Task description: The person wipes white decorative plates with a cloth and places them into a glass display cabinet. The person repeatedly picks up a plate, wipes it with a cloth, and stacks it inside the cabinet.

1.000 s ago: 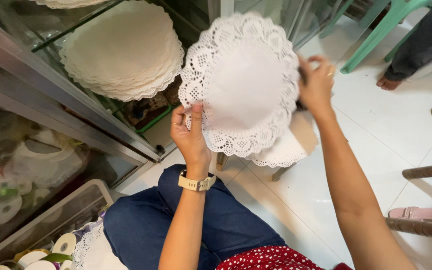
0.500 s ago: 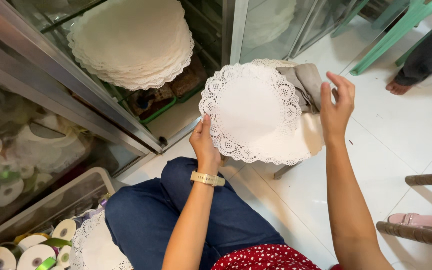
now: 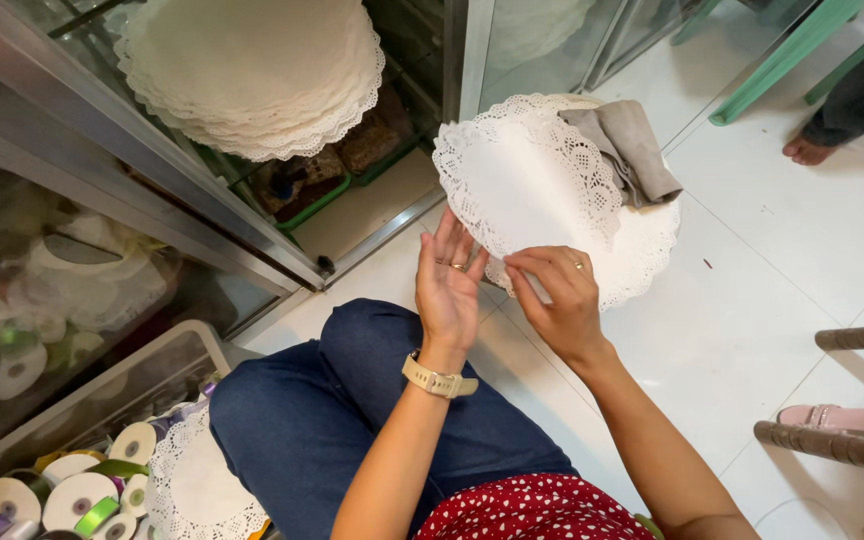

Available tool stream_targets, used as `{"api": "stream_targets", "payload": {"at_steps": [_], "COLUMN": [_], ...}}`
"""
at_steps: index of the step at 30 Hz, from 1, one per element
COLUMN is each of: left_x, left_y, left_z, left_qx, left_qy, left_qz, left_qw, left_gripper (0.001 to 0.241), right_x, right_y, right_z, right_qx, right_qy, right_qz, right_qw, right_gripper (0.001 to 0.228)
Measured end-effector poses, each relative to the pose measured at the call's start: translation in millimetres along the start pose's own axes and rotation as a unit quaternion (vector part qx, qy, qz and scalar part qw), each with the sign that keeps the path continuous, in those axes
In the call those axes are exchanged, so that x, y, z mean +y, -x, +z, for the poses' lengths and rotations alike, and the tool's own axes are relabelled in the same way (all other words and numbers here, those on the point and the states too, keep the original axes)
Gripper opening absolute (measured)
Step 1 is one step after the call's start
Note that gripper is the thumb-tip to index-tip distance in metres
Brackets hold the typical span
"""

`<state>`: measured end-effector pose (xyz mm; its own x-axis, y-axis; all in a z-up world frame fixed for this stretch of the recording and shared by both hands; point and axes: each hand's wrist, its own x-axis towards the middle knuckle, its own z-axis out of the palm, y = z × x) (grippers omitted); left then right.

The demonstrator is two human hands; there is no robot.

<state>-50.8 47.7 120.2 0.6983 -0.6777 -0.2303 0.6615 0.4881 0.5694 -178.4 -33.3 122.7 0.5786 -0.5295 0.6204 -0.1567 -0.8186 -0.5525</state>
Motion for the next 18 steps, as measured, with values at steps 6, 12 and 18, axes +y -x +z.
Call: {"api": "stream_targets", "payload": {"at_steps": [6, 12, 18], "left_x": [-9, -28, -35], "left_y": [17, 18, 12], "left_z": [13, 6, 7], "left_qx": [-0.023, -0.050, -0.033], "left_qy": [-0.151, -0.227, -0.218], "left_qz": [0.109, 0.152, 0.154], "left_qw": [0.982, 0.961, 0.963], "left_gripper": [0.058, 0.072, 0.080], "right_x": [7, 3, -1], "right_y": [-1, 0, 0], "right_z": [-4, -1, 0], "right_qx": [0.036, 0.089, 0.088], "right_qy": [-0.134, -0.272, -0.298], "right_qz": [0.141, 0.234, 0.246], "right_qw": [0.980, 0.929, 0.918], "right_gripper": [0.011, 0.024, 0.030]}}
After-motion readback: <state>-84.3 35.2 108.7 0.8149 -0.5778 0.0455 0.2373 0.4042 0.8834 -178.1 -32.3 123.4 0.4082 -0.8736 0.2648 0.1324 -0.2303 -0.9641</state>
